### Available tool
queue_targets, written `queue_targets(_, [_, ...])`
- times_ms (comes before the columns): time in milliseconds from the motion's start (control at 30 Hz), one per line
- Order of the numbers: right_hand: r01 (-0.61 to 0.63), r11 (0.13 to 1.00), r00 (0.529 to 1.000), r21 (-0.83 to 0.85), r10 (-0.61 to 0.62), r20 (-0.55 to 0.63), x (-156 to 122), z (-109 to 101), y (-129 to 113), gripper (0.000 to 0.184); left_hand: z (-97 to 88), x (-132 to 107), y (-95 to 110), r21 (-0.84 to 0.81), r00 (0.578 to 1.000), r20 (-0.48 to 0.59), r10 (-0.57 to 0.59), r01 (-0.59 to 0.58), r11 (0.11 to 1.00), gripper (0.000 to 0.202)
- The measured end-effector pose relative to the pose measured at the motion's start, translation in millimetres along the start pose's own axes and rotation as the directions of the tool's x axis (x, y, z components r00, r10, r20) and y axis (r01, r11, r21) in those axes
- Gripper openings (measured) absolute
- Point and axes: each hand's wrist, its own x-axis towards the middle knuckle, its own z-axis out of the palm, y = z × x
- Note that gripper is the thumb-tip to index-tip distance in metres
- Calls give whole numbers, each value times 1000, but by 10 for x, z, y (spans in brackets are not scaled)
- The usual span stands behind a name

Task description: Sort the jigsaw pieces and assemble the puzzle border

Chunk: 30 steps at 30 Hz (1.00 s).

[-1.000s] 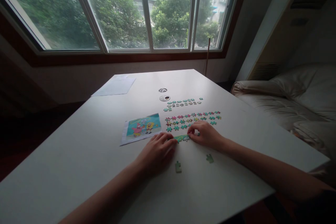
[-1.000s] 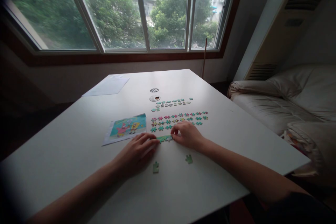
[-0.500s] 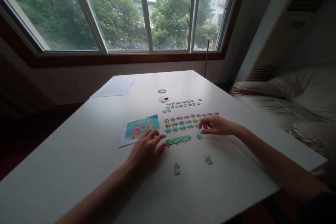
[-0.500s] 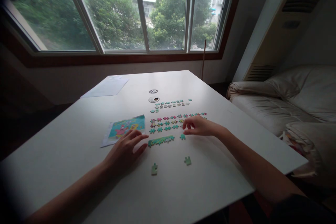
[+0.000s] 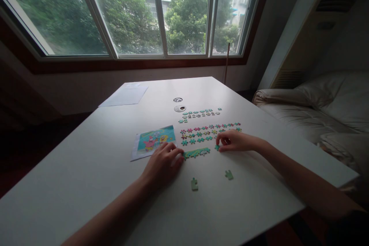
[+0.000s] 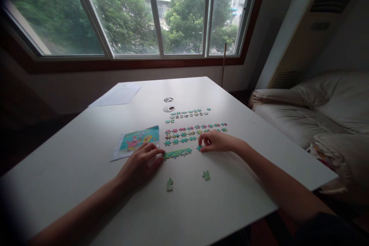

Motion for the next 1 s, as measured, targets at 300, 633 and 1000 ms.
queue_targets(300, [4, 1000, 1000, -13, -4, -25, 3, 1, -43, 24, -5, -13, 13, 42, 1000, -29, 4, -3, 999, 18])
queue_targets(633, [37, 990, 992, -136, -53, -118, 402, -100, -41, 20, -30, -13, 16, 48, 1000, -28, 3, -1, 999, 17])
queue_targets(1000, [-89, 961, 942, -261, -4, -335, 1439, -6, -30, 23, -34, -3, -1, 37, 999, -31, 13, -12, 999, 18])
